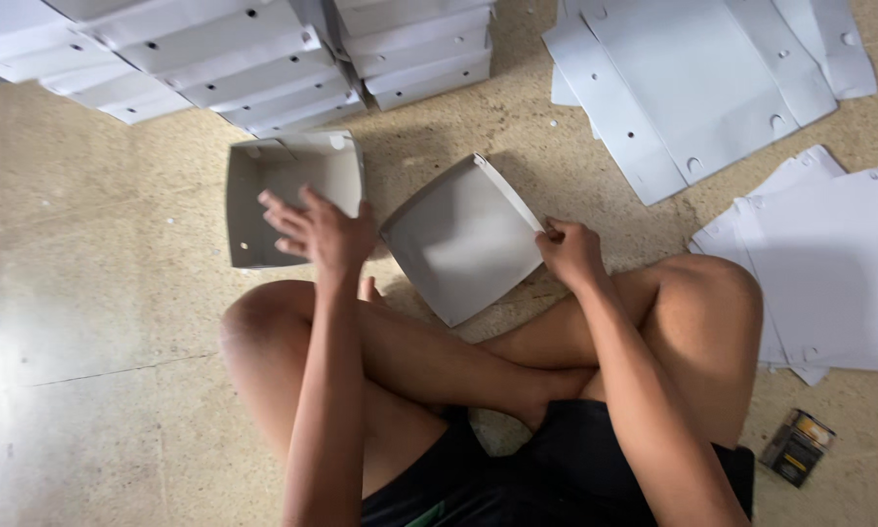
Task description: The person sits on the floor and assembles white cardboard boxes by folding the flaps and securing them with small fasteners. They handle flat cardboard pieces, fold them into box shapes, and stack the finished boxes.
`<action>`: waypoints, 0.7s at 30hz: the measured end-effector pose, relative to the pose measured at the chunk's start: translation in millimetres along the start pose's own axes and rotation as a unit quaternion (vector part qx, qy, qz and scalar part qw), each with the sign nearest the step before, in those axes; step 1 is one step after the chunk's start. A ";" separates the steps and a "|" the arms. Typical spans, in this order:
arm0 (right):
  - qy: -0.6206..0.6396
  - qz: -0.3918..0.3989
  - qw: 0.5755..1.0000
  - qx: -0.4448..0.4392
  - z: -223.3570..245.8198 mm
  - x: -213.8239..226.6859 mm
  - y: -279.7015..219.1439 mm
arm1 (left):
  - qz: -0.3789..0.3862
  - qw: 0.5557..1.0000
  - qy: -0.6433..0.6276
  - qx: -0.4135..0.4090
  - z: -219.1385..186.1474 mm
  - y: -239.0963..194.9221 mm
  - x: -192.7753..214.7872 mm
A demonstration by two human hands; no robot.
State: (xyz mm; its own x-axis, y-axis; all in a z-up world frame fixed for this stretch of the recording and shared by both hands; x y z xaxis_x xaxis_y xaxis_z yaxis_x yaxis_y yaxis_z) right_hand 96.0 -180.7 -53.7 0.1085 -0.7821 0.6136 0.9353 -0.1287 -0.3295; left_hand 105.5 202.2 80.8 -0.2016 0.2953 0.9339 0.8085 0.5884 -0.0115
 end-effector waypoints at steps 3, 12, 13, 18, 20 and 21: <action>0.064 0.041 0.996 -0.040 26.6 13.9 -20.0 | -0.021 0.993 -0.056 0.097 51.1 43.7 23.7; 0.371 0.152 0.905 -0.142 42.7 41.8 -39.6 | 0.134 0.982 -0.049 0.121 119.7 97.3 -124.9; 0.374 0.151 0.904 -0.141 36.8 49.3 -37.5 | 0.132 0.983 -0.048 0.119 101.7 79.9 -110.9; 0.464 0.150 0.865 -0.121 6.1 74.1 -25.2 | 0.197 0.969 0.086 -0.118 31.2 7.7 -128.0; 0.475 0.143 0.860 -0.120 -20.9 78.9 -7.9 | 0.179 0.955 0.118 -0.203 11.6 -6.9 -142.2; 0.482 0.136 0.857 -0.123 -35.9 83.2 0.1 | 0.164 0.934 0.145 -0.283 -2.6 -21.7 -151.6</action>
State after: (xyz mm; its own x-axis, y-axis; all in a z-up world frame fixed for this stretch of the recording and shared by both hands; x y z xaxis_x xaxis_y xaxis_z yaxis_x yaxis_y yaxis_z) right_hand 93.0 -267.7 -28.4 -0.1272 -0.9288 -0.3481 0.8076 0.1067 -0.5800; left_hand 119.9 142.7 -59.6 0.1992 0.1252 0.9719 0.9799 -0.0146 -0.1990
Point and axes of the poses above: each hand's wrist, its own y-axis towards the middle knuckle, its own x-axis out of the back of the hand, z = x × y, the point moved 8 cm from there along y, towards the middle knuckle, and after that the axes turned 2 degrees about z, right-handed, at the moved point
